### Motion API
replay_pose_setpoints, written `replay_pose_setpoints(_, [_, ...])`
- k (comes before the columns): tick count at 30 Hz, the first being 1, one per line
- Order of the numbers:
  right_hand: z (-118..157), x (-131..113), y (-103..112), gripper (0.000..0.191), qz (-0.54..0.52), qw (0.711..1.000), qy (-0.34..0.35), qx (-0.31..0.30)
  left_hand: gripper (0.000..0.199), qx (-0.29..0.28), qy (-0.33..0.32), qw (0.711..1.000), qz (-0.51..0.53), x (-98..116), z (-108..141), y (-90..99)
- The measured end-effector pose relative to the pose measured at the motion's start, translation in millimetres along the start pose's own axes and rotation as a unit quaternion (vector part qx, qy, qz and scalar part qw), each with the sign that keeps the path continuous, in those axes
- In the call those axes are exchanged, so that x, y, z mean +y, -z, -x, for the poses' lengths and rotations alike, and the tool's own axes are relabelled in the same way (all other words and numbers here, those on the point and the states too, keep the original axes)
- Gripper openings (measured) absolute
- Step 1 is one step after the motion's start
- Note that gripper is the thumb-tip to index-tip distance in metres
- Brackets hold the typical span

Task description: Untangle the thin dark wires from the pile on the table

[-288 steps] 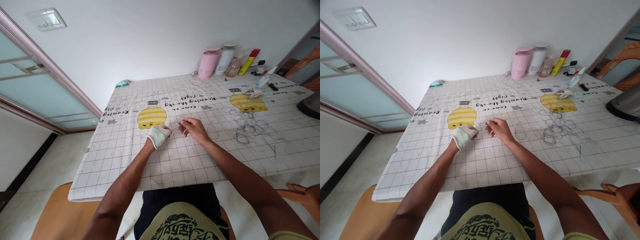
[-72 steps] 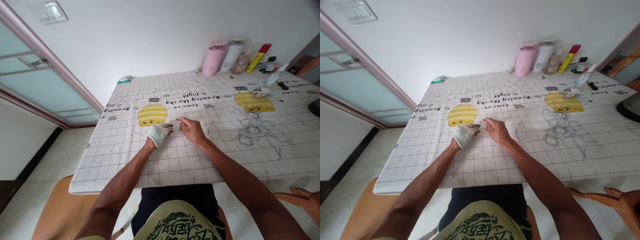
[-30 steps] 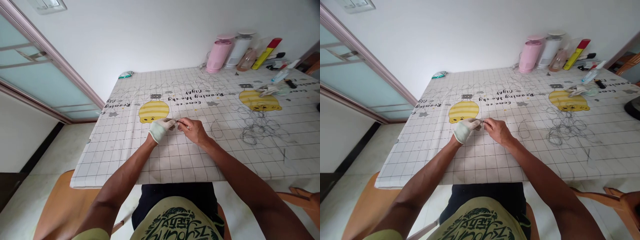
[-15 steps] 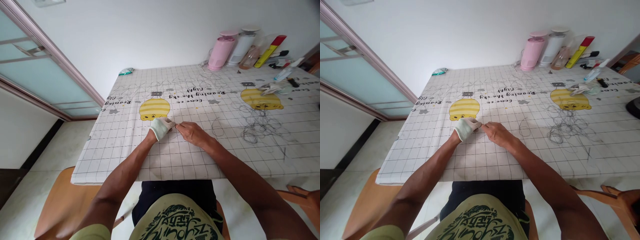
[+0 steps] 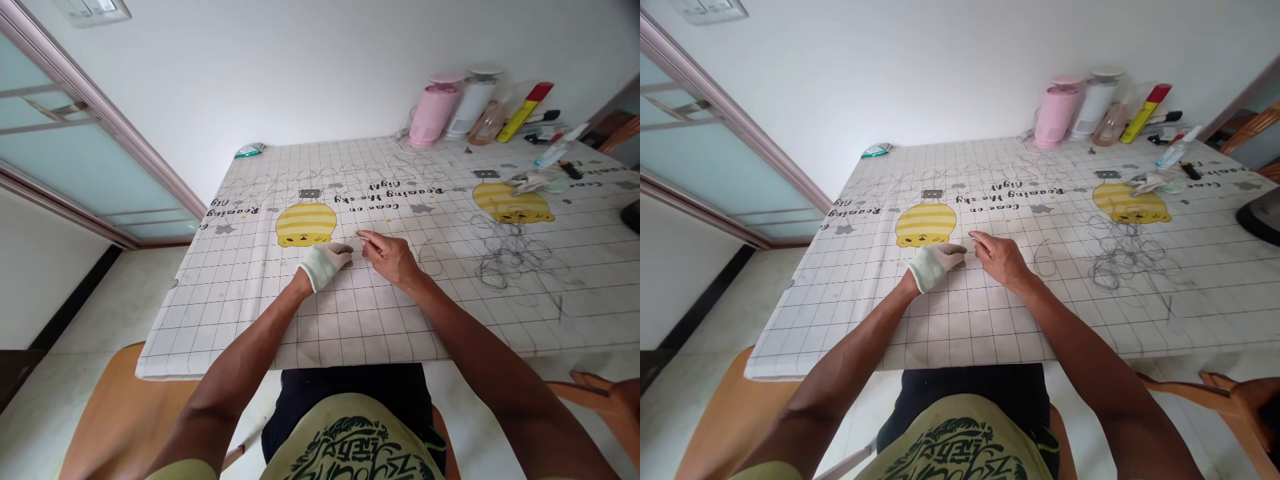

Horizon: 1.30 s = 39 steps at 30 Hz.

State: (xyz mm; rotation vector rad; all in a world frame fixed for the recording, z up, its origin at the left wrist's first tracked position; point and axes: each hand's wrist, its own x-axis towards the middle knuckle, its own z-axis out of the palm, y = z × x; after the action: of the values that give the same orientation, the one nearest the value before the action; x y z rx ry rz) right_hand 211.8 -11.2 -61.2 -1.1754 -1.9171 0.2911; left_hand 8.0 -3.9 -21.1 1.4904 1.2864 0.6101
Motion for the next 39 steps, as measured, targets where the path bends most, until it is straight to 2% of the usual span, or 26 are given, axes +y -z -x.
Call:
replay_pose_setpoints(6, [-1, 0, 1, 0.036, 0.008, 0.999, -0.036, 0.014, 0.026, 0.010, 0.029, 0.999, 0.030, -2, 0, -1.5])
replay_pose_setpoints(14, [-4, 6, 8, 0.038, -0.040, 0.996, -0.038, -0.067, 0.024, 0.004, 0.044, 0.999, -0.004, -2, 3, -4.2])
replay_pose_setpoints(19, [-8, -3, 16, 0.042, -0.144, 0.978, -0.118, -0.093, 0.024, 0.040, 0.056, 0.995, 0.076, -2, 0, 2.4])
replay_pose_setpoints(25, [-15, -5, 26, 0.055, -0.253, 0.942, -0.207, -0.078, 0.027, 0.079, 0.032, 0.994, 0.066, 0, 1, 9.5])
replay_pose_setpoints(27, [-16, -6, 28, 0.056, -0.277, 0.936, -0.207, -0.060, 0.026, 0.076, 0.032, 0.995, 0.059, -1, 0, 9.8])
replay_pose_setpoints(30, [-17, -8, 31, 0.051, -0.263, 0.946, -0.186, -0.038, 0.026, 0.068, 0.036, 0.996, 0.053, -3, -1, 9.3])
replay_pose_setpoints(35, [-12, -8, 24, 0.039, -0.172, 0.974, -0.135, -0.063, 0.025, 0.055, 0.044, 0.997, 0.044, -1, 0, 6.1])
replay_pose_setpoints(39, [-9, -5, 14, 0.033, -0.173, 0.972, -0.149, -0.058, 0.027, 0.055, 0.040, 0.997, 0.034, 3, 1, 4.8])
